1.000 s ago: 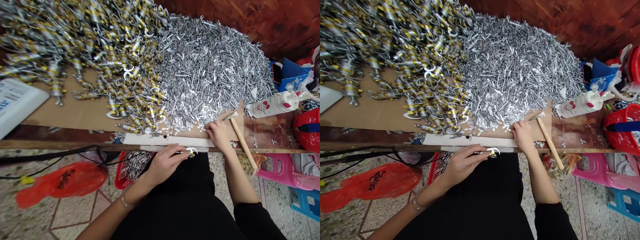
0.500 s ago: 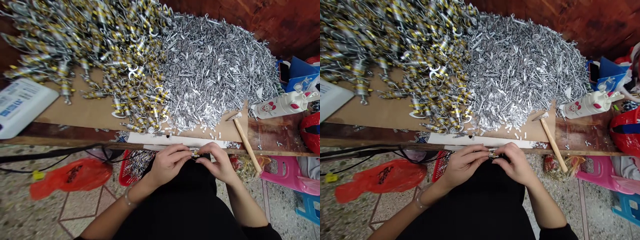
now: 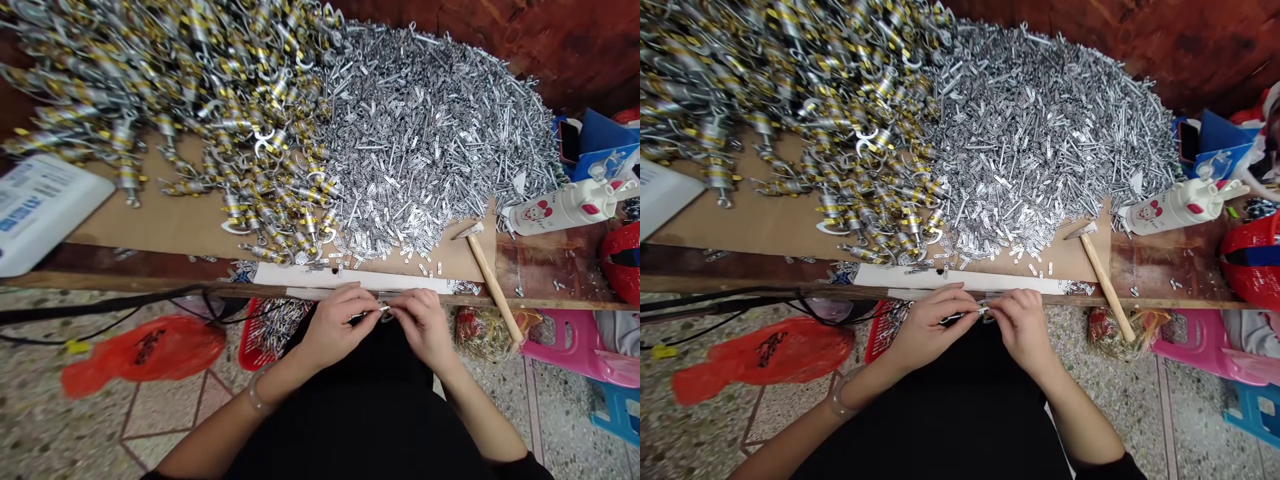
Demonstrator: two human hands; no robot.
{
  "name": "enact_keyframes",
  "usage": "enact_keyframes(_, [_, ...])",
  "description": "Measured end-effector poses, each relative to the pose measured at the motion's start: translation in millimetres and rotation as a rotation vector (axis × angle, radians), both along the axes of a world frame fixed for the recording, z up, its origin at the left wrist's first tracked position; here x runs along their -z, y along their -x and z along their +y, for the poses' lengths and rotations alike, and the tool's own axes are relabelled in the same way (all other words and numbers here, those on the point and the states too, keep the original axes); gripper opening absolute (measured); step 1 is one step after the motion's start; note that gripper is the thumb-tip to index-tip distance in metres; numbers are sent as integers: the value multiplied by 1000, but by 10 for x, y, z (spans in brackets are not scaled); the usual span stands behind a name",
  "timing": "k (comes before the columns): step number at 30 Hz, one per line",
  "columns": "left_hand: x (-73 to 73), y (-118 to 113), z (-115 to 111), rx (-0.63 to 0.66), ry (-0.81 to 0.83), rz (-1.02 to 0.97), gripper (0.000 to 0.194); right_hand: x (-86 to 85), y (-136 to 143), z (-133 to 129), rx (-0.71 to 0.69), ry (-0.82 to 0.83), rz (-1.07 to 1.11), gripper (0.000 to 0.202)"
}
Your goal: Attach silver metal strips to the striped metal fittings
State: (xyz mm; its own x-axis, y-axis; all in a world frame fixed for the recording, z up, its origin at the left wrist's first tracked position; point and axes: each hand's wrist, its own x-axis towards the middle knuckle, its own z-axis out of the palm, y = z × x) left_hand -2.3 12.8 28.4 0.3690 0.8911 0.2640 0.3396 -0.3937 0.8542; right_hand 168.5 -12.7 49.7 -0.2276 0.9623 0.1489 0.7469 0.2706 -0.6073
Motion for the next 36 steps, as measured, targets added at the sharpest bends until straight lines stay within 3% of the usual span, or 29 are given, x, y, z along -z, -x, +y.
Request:
enact_keyframes(4, [123, 36, -39, 42, -100, 51, 9, 27, -11, 8, -9, 265, -5, 8])
enact_keyframes(9, [387, 67, -98, 62, -527, 352, 19, 155, 41, 74, 107, 446, -63, 8])
enact_keyframes(13, [467, 35, -127, 4, -571, 465, 21, 223, 34, 151, 158, 400, -148, 5])
enact_keyframes(18, [397, -37, -163, -20, -429, 512, 21, 203, -207, 409, 159, 312, -58, 3])
enact_keyframes(20, [378, -47, -172, -15, -395, 511, 20, 165, -316, 597, 174, 223, -137, 9])
enact_keyframes(24, [369, -44, -171, -8, -360, 507, 20, 103, -393, 1005, -107, 204, -413, 15])
enact_keyframes(26, [367, -40, -163, -6, -342, 507, 20, 99, -364, 1148, -239, 232, -446, 12])
enact_keyframes(29, [389, -39, -152, -21, -355, 474, 20, 109, -304, 1228, -326, 221, -467, 15])
enact_keyframes(32, [520, -49, -151, -22, -438, 436, 23, 96, -266, 1173, -339, 160, -487, 14])
enact_keyframes(36, [870, -68, -81, -175, -655, 344, 20, 49, -236, 1005, -255, 43, -483, 12])
